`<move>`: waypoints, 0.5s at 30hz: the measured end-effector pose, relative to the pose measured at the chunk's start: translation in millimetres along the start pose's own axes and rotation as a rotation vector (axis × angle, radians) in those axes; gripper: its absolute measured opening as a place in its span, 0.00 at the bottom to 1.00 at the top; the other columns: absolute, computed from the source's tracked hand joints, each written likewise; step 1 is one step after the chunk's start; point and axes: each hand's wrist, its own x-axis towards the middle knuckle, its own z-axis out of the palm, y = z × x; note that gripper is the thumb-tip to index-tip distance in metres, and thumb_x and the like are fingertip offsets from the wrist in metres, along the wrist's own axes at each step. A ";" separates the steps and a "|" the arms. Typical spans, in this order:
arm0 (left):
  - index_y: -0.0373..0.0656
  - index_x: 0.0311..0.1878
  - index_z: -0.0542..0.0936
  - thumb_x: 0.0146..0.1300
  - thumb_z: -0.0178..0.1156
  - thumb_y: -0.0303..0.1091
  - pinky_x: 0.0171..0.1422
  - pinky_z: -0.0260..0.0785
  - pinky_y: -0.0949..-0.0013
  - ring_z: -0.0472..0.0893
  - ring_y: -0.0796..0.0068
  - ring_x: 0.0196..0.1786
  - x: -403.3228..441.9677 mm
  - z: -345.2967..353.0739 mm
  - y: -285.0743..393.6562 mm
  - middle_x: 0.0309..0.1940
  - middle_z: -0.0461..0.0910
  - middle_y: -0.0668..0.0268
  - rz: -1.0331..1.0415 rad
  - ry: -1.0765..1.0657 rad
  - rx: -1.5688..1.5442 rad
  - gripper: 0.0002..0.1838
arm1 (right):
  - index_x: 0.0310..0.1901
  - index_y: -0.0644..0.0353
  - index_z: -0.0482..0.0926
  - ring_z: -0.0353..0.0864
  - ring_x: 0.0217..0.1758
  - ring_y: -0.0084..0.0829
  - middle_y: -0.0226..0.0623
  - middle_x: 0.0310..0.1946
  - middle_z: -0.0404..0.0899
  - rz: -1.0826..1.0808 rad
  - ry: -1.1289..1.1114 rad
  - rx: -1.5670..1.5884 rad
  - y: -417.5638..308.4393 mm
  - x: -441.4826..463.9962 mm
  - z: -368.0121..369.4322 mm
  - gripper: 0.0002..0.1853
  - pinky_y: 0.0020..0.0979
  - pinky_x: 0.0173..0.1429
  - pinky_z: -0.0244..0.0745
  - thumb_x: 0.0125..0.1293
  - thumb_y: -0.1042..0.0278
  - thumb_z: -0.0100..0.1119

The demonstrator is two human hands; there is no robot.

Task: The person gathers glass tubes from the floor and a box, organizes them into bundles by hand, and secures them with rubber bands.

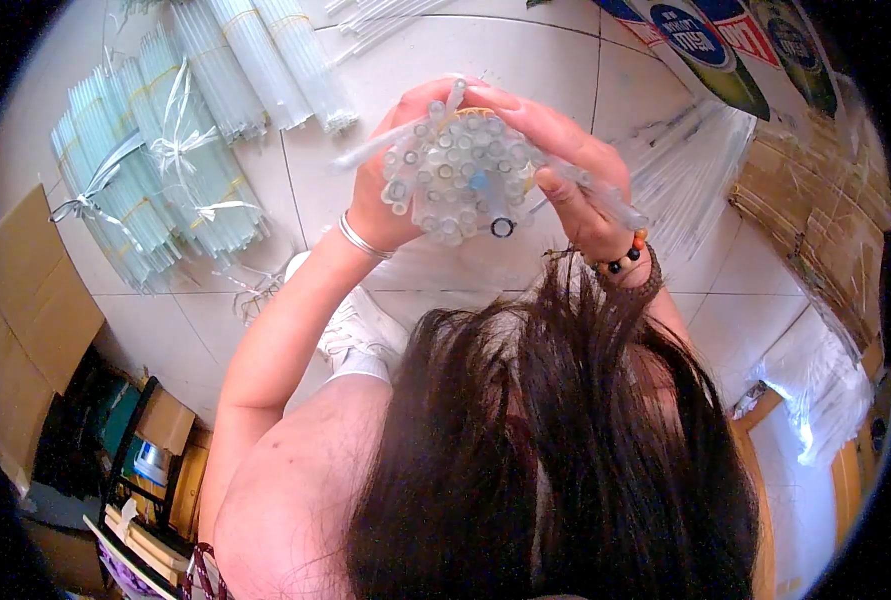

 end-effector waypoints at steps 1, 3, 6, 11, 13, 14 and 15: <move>0.42 0.63 0.77 0.48 0.76 0.33 0.63 0.72 0.61 0.79 0.60 0.60 -0.1 0.0 -1.1 0.61 0.77 0.60 0.010 -0.008 0.030 0.35 | 0.66 0.65 0.74 0.68 0.75 0.45 0.47 0.69 0.72 0.004 0.004 0.023 0.6 -0.4 0.3 0.25 0.42 0.77 0.59 0.77 0.55 0.50; 0.42 0.62 0.78 0.48 0.76 0.33 0.62 0.73 0.61 0.79 0.60 0.59 0.3 1.6 -6.7 0.60 0.77 0.60 0.044 -0.015 0.086 0.34 | 0.66 0.65 0.74 0.67 0.75 0.45 0.49 0.69 0.72 -0.032 0.057 0.020 2.7 0.1 4.9 0.25 0.42 0.77 0.59 0.77 0.56 0.51; 0.42 0.60 0.79 0.48 0.75 0.32 0.61 0.73 0.62 0.80 0.60 0.58 4.9 9.0 -1.1 0.59 0.78 0.61 -0.109 0.035 -0.174 0.33 | 0.65 0.65 0.74 0.69 0.74 0.46 0.51 0.67 0.73 -0.023 0.209 -0.052 -3.7 -1.2 5.5 0.27 0.43 0.76 0.62 0.76 0.51 0.50; 0.43 0.60 0.79 0.48 0.75 0.32 0.60 0.74 0.62 0.80 0.61 0.57 7.6 18.1 -14.5 0.59 0.78 0.62 -0.005 0.105 -0.153 0.32 | 0.63 0.66 0.72 0.79 0.50 0.47 0.48 0.44 0.79 -0.112 0.451 -0.044 -37.9 -27.0 -37.1 0.30 0.50 0.60 0.73 0.77 0.45 0.44; 0.43 0.60 0.80 0.48 0.75 0.32 0.60 0.74 0.62 0.80 0.61 0.57 9.6 12.2 -17.2 0.58 0.79 0.63 0.109 0.070 0.068 0.32 | 0.63 0.68 0.69 0.82 0.33 0.46 0.44 0.29 0.80 -0.200 0.598 -0.045 -49.5 -35.2 -54.1 0.27 0.54 0.48 0.80 0.79 0.49 0.40; 0.43 0.60 0.79 0.48 0.75 0.32 0.61 0.74 0.61 0.80 0.61 0.57 10.3 10.7 -15.9 0.58 0.79 0.62 0.109 0.069 0.060 0.32 | 0.61 0.69 0.70 0.78 0.30 0.39 0.40 0.28 0.77 -0.190 0.630 -0.109 -55.0 -33.9 -62.9 0.25 0.46 0.43 0.78 0.80 0.53 0.40; 0.44 0.61 0.79 0.49 0.74 0.32 0.61 0.74 0.61 0.80 0.61 0.57 11.1 9.4 -13.6 0.58 0.79 0.62 0.110 0.068 0.051 0.32 | 0.60 0.70 0.71 0.75 0.27 0.32 0.37 0.27 0.75 -0.180 0.663 -0.174 -59.3 -34.2 -71.6 0.23 0.38 0.38 0.76 0.80 0.56 0.40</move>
